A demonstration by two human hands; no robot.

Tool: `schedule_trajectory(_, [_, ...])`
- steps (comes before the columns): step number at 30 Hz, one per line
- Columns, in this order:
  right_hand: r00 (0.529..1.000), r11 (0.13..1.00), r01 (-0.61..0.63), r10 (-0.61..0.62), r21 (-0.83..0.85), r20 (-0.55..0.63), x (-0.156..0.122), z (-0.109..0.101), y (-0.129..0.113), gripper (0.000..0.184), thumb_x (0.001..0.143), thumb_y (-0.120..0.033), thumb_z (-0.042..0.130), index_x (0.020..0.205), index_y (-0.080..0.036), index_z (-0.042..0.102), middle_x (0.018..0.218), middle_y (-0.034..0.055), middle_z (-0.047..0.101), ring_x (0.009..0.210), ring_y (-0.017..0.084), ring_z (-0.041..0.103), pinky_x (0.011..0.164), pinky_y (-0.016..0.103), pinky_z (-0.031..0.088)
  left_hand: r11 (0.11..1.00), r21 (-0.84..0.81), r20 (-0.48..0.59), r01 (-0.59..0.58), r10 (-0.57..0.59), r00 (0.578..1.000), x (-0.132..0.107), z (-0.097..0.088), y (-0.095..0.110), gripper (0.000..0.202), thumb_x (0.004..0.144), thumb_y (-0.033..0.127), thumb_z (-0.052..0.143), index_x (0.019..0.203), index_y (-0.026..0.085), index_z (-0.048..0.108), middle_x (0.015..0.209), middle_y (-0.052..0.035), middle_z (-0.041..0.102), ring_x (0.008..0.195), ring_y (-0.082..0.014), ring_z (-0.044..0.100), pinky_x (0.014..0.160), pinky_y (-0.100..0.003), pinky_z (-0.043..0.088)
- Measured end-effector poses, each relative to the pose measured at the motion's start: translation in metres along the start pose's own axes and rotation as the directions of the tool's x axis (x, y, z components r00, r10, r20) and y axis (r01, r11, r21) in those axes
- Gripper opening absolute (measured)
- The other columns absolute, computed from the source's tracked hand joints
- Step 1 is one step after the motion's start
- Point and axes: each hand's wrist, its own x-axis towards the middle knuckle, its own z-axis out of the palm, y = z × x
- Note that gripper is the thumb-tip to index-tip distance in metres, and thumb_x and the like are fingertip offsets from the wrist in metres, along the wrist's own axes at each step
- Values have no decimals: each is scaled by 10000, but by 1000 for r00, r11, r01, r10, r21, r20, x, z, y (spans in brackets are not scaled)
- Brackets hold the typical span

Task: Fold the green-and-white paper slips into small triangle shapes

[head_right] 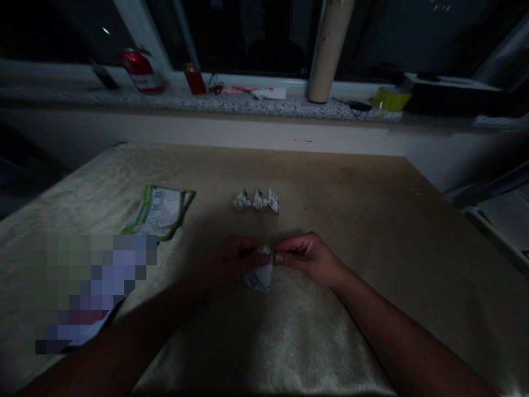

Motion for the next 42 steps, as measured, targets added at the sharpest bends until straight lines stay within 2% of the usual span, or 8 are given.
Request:
schedule_trajectory(7, [999,997,26,-29,-74,-43,-1,2,-1,170,811,-351,779,860,-190,798,781,20,762,662,131,664,640,239,546,997,77,-9,-16,17,1000,-1,0,0,370,795,481,683,716,124,629,587,33,504,516,-74,438,488,-188,331])
schedule_trajectory(15, [997,998,3,-8,-62,-74,0,2,3,189,790,-362,793,826,-177,777,722,7,727,608,104,624,594,211,511,989,139,-5,-42,43,999,0,-1,-5,350,821,466,666,742,127,633,600,38,481,534,-77,421,491,-188,320])
schedule_trajectory(19, [996,996,-18,10,-87,-87,0,2,5,215,782,-381,793,804,-169,761,702,12,714,585,105,607,565,216,507,976,207,-11,-63,66,998,0,0,-2,355,826,461,653,698,131,623,578,44,454,524,-75,403,486,-191,293])
schedule_trajectory(25, [996,995,-20,11,-95,-91,0,3,7,226,782,-389,786,797,-167,747,711,15,713,594,109,606,570,224,506,973,227,-13,-53,57,998,-2,1,1,345,828,458,642,725,129,631,594,38,464,530,-79,400,489,-196,299])
schedule_trajectory(35, [994,994,-30,18,-109,-104,1,4,5,215,785,-369,774,751,-164,720,639,-12,644,544,89,535,527,212,437,960,272,-17,-70,78,997,-1,1,1,339,838,449,626,720,132,620,594,40,452,536,-81,400,493,-199,284])
schedule_trajectory(42, [989,989,-29,7,-146,-147,1,5,6,233,778,-378,773,742,-155,716,645,-3,647,556,97,542,546,222,446,950,305,-28,-65,78,997,-1,3,2,337,824,456,631,705,143,592,596,45,444,536,-83,395,484,-201,272])
